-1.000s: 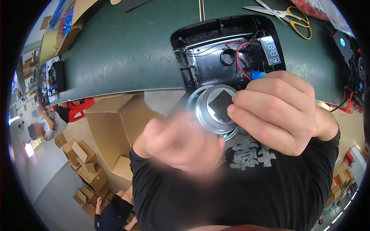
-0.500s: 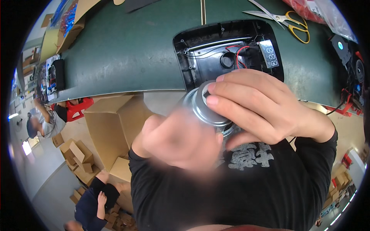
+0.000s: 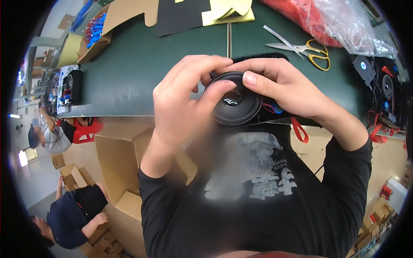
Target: Assembling a portable speaker by connecting wires and fitting the internal driver into the housing.
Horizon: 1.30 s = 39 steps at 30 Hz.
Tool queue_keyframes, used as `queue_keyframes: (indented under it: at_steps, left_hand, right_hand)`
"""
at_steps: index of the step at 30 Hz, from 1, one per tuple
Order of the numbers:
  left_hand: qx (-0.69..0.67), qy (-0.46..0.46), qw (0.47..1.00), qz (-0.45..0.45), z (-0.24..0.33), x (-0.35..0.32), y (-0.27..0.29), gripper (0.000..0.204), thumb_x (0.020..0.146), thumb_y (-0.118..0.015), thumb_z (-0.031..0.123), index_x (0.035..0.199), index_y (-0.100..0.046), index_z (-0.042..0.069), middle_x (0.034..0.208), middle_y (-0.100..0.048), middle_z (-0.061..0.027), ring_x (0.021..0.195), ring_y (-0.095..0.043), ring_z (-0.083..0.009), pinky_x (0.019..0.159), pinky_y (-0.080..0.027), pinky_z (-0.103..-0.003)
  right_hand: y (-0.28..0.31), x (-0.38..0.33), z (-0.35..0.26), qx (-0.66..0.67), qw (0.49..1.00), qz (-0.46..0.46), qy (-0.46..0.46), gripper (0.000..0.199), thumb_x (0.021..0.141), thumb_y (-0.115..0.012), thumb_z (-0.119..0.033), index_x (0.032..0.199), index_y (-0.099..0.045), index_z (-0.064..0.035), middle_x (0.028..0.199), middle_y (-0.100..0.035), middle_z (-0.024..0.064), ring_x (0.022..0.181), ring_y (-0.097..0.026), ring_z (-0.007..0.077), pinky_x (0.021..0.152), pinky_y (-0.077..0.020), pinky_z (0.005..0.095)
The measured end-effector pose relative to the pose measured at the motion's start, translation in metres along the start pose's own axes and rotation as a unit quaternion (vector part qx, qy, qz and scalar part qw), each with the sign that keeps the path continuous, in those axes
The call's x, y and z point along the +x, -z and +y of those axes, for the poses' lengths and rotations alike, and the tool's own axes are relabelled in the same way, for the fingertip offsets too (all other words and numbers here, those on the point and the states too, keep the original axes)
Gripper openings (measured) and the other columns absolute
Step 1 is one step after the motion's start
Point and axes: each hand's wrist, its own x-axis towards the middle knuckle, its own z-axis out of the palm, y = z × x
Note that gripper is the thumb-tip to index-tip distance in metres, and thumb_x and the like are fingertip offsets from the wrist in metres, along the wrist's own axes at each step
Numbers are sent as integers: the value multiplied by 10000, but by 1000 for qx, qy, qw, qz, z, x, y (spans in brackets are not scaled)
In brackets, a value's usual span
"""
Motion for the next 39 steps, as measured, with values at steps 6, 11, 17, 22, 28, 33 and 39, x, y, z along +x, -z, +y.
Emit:
queue_keyframes:
  at_steps: [6,11,17,22,28,33,39]
  left_hand:
    - [-53,43,997,-20,-25,-13,11,482,858,-693,390,1167,-629,26,994,-679,-89,851,-616,-211,748,-468,-317]
    - [49,33,995,-80,-28,-28,20,527,798,-716,363,1169,-615,3,1049,-666,-115,1009,-596,-278,883,-448,-391]
    - [-98,179,978,-34,-18,-45,10,468,729,-761,199,1158,-657,45,1103,-664,-123,1071,-584,-313,978,-439,-409]
    - [-137,168,976,17,-20,-58,1,374,788,-700,149,1142,-665,33,1009,-690,-122,982,-616,-292,912,-477,-401]
    - [-121,178,976,-21,-21,-47,-1,271,812,-654,120,1066,-696,35,997,-695,-109,878,-600,-281,833,-478,-406]
    - [52,23,998,-41,-9,-30,-6,194,903,-617,159,995,-731,33,841,-712,-61,802,-578,-212,826,-398,-338]
    - [138,9,989,-56,-9,-23,-11,155,844,-693,172,958,-735,76,876,-687,-21,923,-539,-236,917,-321,-385]
  right_hand:
    - [2,4,-8,141,986,21,-85,416,1027,-524,-324,1210,-607,41,1073,-678,66,997,-608,89,928,-472,260]
    - [2,5,-8,188,978,46,-76,411,1019,-541,-291,1248,-567,50,1094,-670,68,1008,-612,99,944,-472,267]
    - [3,-1,-7,131,991,-28,-26,522,962,-642,-227,1358,-467,65,1317,-586,152,1210,-566,183,1054,-429,331]
    - [10,4,-26,-85,994,-55,39,433,933,-665,-220,1271,-563,29,1148,-674,131,1080,-639,190,972,-493,329]
    - [69,66,-23,-554,794,164,187,294,897,-689,-254,1040,-672,3,968,-692,136,894,-656,268,837,-503,369]
    - [110,114,25,-687,676,186,192,269,835,-732,-219,1004,-672,-20,1022,-663,115,1107,-572,314,944,-461,403]
    - [111,116,17,-607,752,148,208,218,858,-708,-171,994,-659,-9,996,-665,112,1039,-603,263,908,-475,355]
